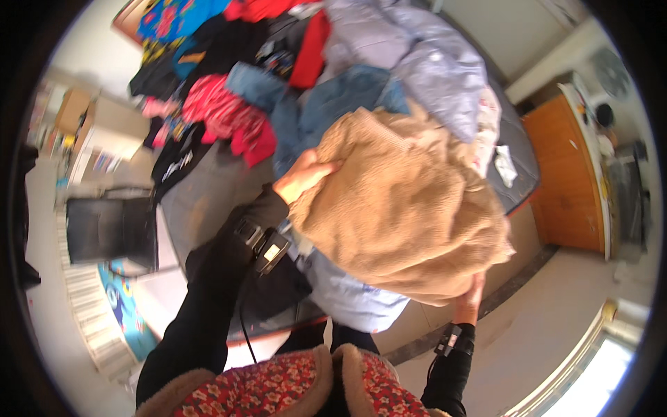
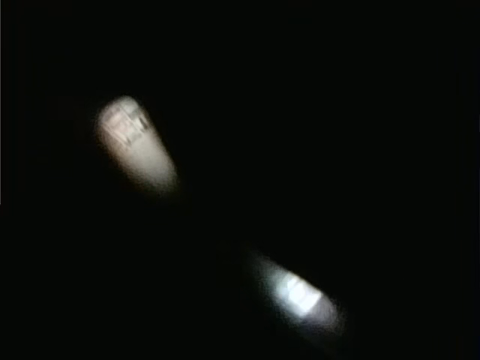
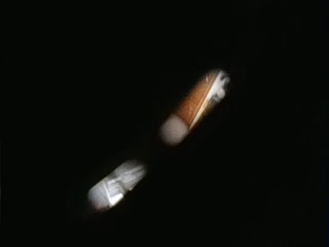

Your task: The person folds a beige sweater and a denim jacket on a bed, then carries the folded jacket to a drawer and places it inside. The person then returns to the bed and picks up a grey puffer jacket.

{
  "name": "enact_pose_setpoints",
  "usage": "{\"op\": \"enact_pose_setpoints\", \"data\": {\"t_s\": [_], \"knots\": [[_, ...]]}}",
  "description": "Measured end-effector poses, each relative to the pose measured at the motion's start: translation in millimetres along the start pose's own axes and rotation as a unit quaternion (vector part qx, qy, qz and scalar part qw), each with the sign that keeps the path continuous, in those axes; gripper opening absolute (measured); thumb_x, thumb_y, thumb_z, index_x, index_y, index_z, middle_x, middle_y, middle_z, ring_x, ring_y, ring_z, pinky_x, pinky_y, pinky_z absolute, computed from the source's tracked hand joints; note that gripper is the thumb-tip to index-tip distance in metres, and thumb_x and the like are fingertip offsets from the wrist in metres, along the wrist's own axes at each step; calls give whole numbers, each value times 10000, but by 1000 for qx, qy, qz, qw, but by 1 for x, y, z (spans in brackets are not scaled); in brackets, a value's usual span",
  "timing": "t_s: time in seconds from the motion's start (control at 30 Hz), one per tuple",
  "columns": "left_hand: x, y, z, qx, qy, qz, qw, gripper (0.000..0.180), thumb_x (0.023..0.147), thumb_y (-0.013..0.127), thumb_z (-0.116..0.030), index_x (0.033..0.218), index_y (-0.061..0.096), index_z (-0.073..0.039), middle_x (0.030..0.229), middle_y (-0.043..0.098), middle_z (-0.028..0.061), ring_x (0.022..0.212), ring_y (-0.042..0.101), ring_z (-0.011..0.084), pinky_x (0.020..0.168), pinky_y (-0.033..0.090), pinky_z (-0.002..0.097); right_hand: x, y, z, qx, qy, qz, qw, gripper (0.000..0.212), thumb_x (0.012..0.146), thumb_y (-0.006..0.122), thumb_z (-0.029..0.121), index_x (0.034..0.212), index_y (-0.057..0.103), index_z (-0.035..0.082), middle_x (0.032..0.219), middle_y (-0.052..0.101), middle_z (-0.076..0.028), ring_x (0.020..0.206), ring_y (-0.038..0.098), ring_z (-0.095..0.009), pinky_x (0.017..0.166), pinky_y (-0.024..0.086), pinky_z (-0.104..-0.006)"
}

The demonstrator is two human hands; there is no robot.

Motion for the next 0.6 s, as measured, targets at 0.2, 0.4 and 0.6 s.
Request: {"op": "enact_pose_setpoints", "data": {"t_s": [0.2,0.4,0.6], "knots": [[-132,-61,-32,-96,42,-44,994,342,879,620,-114,1190,576,21,1055,655,51,926,622,119,815,494,273,-37,55,29,-32,12,56,998,739,892,527,492,1430,303,37,1412,410,-151,1261,438,-316,1042,389,-468],[-339,-159,2,-104,38,-254,961,348,911,561,-94,1233,535,37,1138,630,91,1034,605,166,890,483,291,-83,187,-54,-93,-19,210,973,602,900,557,251,1407,329,18,1384,431,-151,1234,469,-280,1015,424,-412],[-540,-223,125,-209,5,-425,881,418,912,553,-147,1261,485,73,1167,613,147,1053,602,199,897,480,295,-143,321,-169,-114,93,406,902,573,847,618,156,1355,396,8,1252,554,-114,1118,564,-219,945,466,-337]]}}
Point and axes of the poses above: each hand's wrist, its own x-axis towards the middle knuckle, its own y-axis out of the palm, z = x × y, the point moved 8 cm from there along x, towards the middle knuckle
